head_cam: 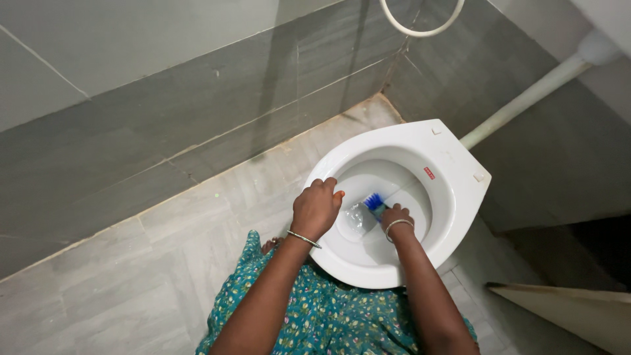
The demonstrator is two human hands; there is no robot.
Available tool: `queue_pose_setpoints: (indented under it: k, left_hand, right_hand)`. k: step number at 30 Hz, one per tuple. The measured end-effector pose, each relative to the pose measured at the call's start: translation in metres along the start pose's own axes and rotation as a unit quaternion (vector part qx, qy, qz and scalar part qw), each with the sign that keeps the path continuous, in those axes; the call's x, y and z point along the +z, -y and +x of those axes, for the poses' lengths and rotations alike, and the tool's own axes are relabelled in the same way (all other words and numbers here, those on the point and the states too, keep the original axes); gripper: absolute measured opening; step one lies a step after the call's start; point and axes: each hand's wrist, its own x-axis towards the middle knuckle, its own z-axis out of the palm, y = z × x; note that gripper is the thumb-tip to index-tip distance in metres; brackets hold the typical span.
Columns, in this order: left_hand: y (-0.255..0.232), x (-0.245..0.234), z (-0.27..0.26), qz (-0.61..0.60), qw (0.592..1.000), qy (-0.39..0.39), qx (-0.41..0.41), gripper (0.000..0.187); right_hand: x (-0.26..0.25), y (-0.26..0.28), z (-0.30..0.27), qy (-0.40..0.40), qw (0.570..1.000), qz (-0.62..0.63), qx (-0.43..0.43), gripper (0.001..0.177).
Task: The person cleans the inside of a toilet bowl by hand using a blue brush, scrubbing the interior and edges.
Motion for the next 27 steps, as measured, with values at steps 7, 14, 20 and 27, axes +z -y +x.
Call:
queue_pose_setpoints:
  k: [7, 14, 20, 27]
  left_hand:
    - [0.008, 0.002, 0.001, 0.010, 1.000, -0.010, 0.011, 0.030]
    - [0.004, 0.006, 0.004, 0.014, 1.000, -0.011, 0.008, 0.030]
    - [-0.004, 0.009, 0.006, 0.014, 1.000, -0.008, 0.012, 0.029]
    - [-0.006, 0.016, 0.003, 0.020, 1.000, 0.002, 0.017, 0.029]
  right_hand:
    - [0.041, -0.015, 0.036, 0.015, 0.999, 0.001, -0.033, 0.031]
    - [0.062, 0.005, 0.070, 0.141, 0.964, -0.062, -0.219, 0.050]
    - [-0.007, 0.026, 0.025, 0.208, 0.935, -0.049, -0.284, 0.056]
    - [-0.040, 0.032, -0.005, 0.261, 0.942, 0.006, -0.212, 0.056]
